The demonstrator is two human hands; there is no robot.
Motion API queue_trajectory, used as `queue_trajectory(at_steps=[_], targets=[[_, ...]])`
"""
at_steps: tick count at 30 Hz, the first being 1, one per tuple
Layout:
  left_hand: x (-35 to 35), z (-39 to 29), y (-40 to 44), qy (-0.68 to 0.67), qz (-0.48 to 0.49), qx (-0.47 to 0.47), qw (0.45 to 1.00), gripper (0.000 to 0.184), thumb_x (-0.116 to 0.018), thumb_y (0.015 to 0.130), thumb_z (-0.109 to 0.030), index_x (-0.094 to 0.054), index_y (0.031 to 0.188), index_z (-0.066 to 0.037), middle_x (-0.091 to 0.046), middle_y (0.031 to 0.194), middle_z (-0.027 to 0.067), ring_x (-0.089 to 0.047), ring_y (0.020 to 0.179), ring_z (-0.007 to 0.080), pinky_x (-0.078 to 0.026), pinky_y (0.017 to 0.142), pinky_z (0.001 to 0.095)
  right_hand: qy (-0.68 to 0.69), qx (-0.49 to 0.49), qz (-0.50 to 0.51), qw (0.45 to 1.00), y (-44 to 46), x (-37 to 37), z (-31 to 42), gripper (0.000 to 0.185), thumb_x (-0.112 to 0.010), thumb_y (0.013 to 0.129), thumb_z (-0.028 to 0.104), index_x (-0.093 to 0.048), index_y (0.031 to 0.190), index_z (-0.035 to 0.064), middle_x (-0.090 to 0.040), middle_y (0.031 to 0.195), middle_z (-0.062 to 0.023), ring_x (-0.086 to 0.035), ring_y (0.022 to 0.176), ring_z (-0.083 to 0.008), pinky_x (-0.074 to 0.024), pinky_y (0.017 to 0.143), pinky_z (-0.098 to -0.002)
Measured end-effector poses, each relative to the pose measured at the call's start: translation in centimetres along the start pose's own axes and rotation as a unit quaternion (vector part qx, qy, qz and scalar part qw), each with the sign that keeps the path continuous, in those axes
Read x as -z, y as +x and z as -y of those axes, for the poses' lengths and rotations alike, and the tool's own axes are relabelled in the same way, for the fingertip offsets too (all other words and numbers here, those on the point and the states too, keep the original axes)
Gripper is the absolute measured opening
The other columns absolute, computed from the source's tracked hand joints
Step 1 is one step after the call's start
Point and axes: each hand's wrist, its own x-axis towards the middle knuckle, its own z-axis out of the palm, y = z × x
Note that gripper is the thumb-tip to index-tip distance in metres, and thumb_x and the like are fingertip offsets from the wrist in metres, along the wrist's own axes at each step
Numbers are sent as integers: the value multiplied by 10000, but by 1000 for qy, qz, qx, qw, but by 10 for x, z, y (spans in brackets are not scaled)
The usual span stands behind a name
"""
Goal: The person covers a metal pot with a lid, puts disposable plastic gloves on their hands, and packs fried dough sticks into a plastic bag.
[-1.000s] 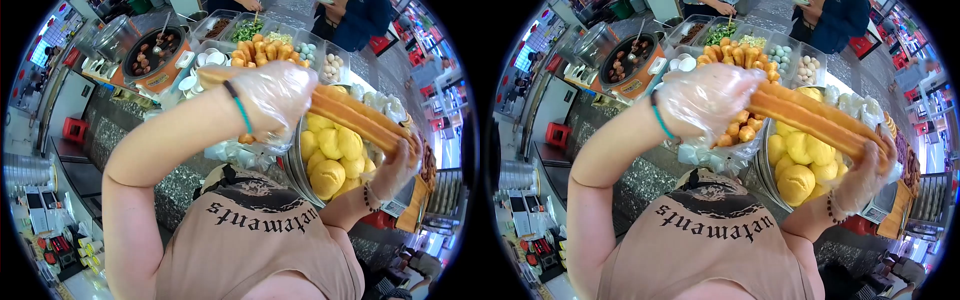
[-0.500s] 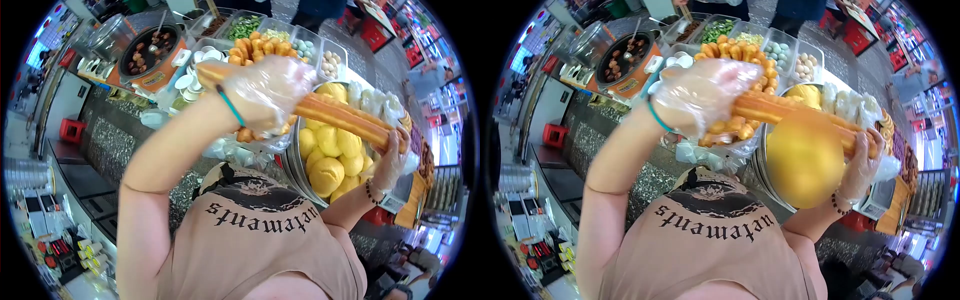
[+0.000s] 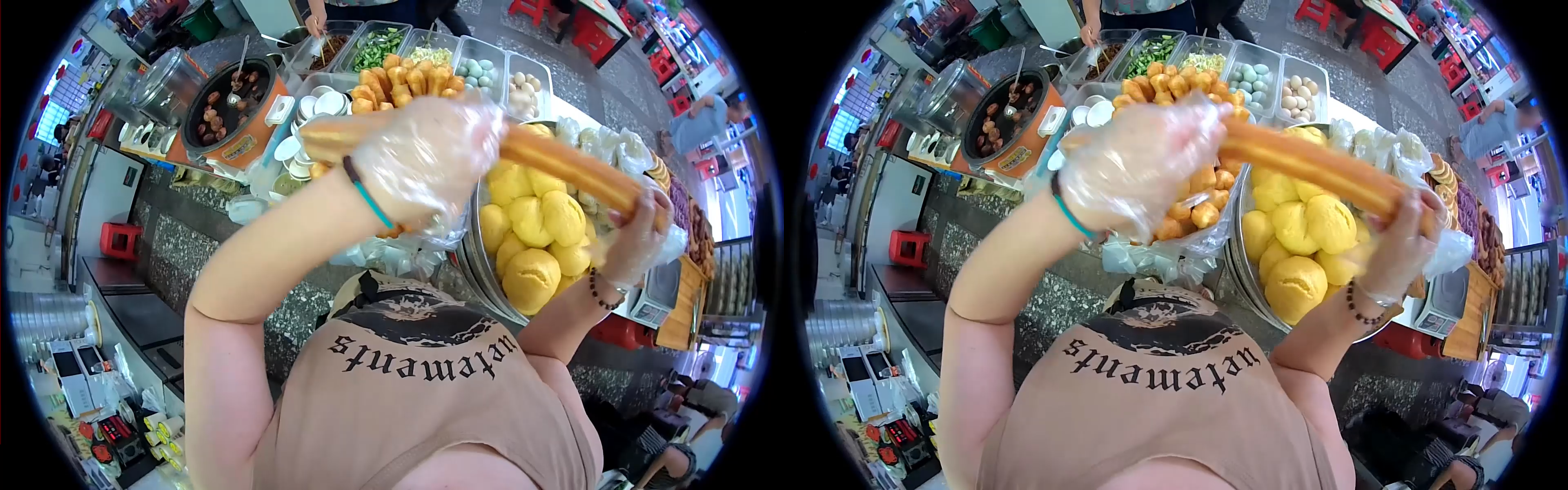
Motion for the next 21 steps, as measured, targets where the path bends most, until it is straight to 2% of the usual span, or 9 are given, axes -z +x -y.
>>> queue_trajectory(at_steps=[2, 4, 5, 10, 13, 16, 18, 20, 21], targets=[[-12, -14, 5, -44, -34, 51, 997, 247, -597, 784, -73, -568, 1007, 29, -603, 777, 182, -638, 738, 264, -524, 645, 373, -23, 4, 33, 999, -14, -12, 6, 178, -606, 868, 152, -555, 995, 38, -577, 910, -70, -581, 771, -128, -520, 594, -241], [-7, -22, 6, -57, 18, 159, 986, 162, -612, 770, -89, -562, 893, 3, -595, 719, 158, -632, 671, 282, -516, 591, 383, -27, 120, 62, 990, -19, -20, -1, 173, -602, 875, 135, -553, 1001, 28, -572, 915, -67, -554, 805, -136, -491, 720, -264], [-11, -21, 5, -48, -3, 157, 986, 157, -646, 747, -127, -544, 815, -29, -592, 704, 125, -620, 627, 304, -505, 560, 381, -67, 218, 13, 974, -27, -29, 2, 168, -603, 877, 123, -552, 1005, 27, -564, 927, -57, -533, 830, -140, -450, 785, -267], [-9, -18, 1, -53, -119, 172, 976, 122, -632, 727, -108, -565, 807, -44, -584, 667, 125, -620, 629, 299, -501, 564, 387, 29, 154, -60, 986, -23, -23, 2, 185, -596, 863, 90, -536, 1021, 14, -564, 948, -65, -535, 864, -138, -460, 789, -270], [-18, -22, 6, -37, -92, 187, 977, 116, -607, 704, -93, -576, 800, -34, -583, 693, 134, -624, 656, 298, -505, 590, 387, 27, 170, 154, 973, -56, -36, 5, 207, -558, 838, -7, -512, 1040, 5, -564, 943, -86, -557, 875, -141, -472, 786, -274], [-12, -18, 0, -110, -84, 195, 971, 112, -599, 705, -92, -572, 793, -28, -585, 697, 141, -624, 667, 304, -503, 595, 388, 58, 114, 44, 991, -45, -46, 8, 249, -564, 832, 6, -496, 1071, -12, -564, 965, -89, -564, 889, -148, -471, 796, -277], [-20, -19, 5, -89, -103, 170, 976, 111, -597, 714, -90, -566, 797, -23, -583, 702, 147, -621, 669, 310, -501, 598, 391, 28, 122, 88, 988, -54, -52, 4, 262, -565, 840, 50, -493, 1084, -11, -559, 1049, -114, -569, 887, -158, -472, 802, -285], [-24, -19, 3, -74, -114, 137, 981, 111, -595, 722, -88, -561, 801, -18, -581, 707, 152, -618, 671, 315, -499, 601, 394, -71, 227, 365, 900, -81, -65, 19, 318, -525, 870, 53, -485, 1180, -4, -508, 1192, -144, -545, 1005, -197, -446, 897, -321], [-24, -16, 0, -102, -125, 155, 975, 118, -593, 727, -86, -555, 811, -13, -579, 715, 156, -614, 674, 319, -497, 604, 395, -72, 229, 362, 901, -81, -66, 16, 318, -525, 870, 53, -485, 1180, -4, -508, 1192, -144, -545, 1005, -197, -446, 897, -321]])
